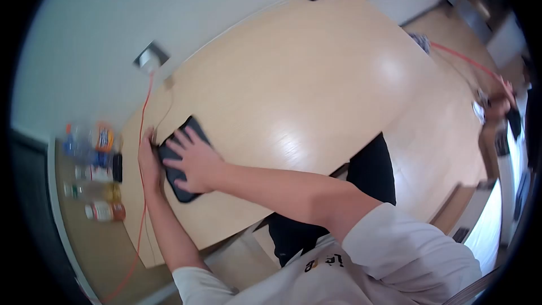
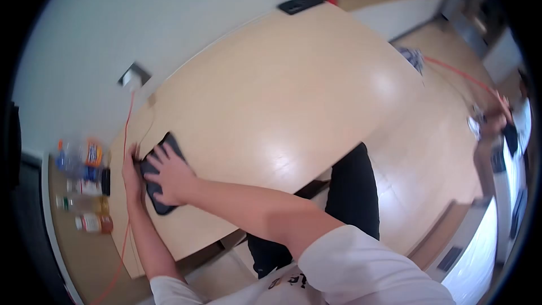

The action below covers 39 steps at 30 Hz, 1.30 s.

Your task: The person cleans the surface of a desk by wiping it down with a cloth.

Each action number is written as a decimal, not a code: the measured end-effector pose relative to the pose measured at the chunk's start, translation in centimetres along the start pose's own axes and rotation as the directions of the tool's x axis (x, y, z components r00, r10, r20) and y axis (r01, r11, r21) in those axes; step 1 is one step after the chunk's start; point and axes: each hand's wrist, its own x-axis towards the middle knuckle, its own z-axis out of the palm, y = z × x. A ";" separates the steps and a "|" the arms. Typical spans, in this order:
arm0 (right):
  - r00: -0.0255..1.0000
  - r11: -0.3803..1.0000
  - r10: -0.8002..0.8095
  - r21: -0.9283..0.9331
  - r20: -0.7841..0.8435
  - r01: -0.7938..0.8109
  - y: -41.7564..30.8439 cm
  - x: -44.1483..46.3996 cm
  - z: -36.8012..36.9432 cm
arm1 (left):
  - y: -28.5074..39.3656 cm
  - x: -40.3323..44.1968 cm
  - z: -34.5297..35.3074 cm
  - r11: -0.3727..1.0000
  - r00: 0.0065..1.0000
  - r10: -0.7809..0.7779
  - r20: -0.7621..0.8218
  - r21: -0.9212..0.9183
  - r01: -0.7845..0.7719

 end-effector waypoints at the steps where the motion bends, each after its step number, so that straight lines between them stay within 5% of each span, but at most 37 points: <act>1: 0.999 0.999 -0.034 0.022 0.013 0.034 0.8 -0.2 0.3 | 0.7 0.0 0.7 0.982 0.999 0.045 0.026 0.181 -0.049; 5: 0.997 0.998 0.068 -0.010 -0.048 -0.068 10.2 -3.3 -9.9 | 1.5 -1.4 1.1 0.624 0.967 0.230 0.106 0.747 -0.230; 7: 0.947 0.952 0.236 -0.144 -0.218 -0.271 18.2 -7.5 -14.8 | 1.4 -1.6 1.4 0.614 0.957 0.262 0.123 0.744 -0.263; 11: 0.768 0.609 0.539 -0.470 -0.345 -0.639 32.0 -20.0 -28.5 | 1.7 -1.5 2.1 0.651 0.970 0.226 0.085 0.728 -0.215; 14: 0.502 0.273 0.770 -0.509 -0.394 -0.817 34.4 -24.1 -33.1 | 1.9 -1.3 2.8 0.550 0.961 0.257 0.096 0.804 -0.228; 17: 0.501 0.270 0.765 -0.504 -0.405 -0.820 32.8 -20.4 -30.3 | 2.5 -1.9 3.7 0.440 0.955 0.272 0.121 0.867 -0.235; 19: 0.775 0.575 0.514 -0.522 -0.368 -0.630 29.9 -15.8 -25.0 | 3.0 -1.8 3.5 0.398 0.954 0.264 0.138 0.886 -0.239; 21: 0.922 0.894 0.160 -0.344 -0.353 -0.287 21.8 -10.1 -17.0 | 2.6 -1.5 3.2 0.377 0.957 0.246 0.155 0.894 -0.242; 22: 0.916 0.972 0.053 -0.190 -0.397 -0.138 16.1 -8.0 -12.8 | 2.5 -1.5 3.0 0.388 0.960 0.233 0.155 0.891 -0.238; 27: 0.992 0.991 -0.119 0.067 0.049 0.115 -5.8 -5.2 0.0 | 1.1 0.1 1.0 0.390 0.953 0.217 0.210 0.877 -0.282; 30: 0.980 0.979 -0.179 0.114 0.089 0.169 -4.9 -5.1 0.7 | 1.0 -0.1 0.4 0.345 0.947 0.216 0.238 0.889 -0.302; 32: 0.998 0.976 -0.068 0.207 0.012 0.064 0.7 -6.2 -4.2 | 1.1 -0.5 0.7 0.325 0.950 0.213 0.230 0.900 -0.290; 34: 0.964 1.000 -0.030 -0.017 -0.263 0.026 9.9 -8.0 -8.8 | 1.9 -1.2 1.6 0.302 0.956 0.211 0.203 0.917 -0.261; 37: 0.942 0.915 0.162 -0.313 -0.292 -0.254 22.9 -15.4 -20.8 | 1.5 -1.2 1.9 0.291 0.957 0.230 0.176 0.926 -0.241; 39: 0.883 0.734 0.326 -0.499 -0.337 -0.461 28.1 -22.0 -28.0 | 1.2 -1.0 2.1 0.307 0.957 0.251 0.148 0.925 -0.223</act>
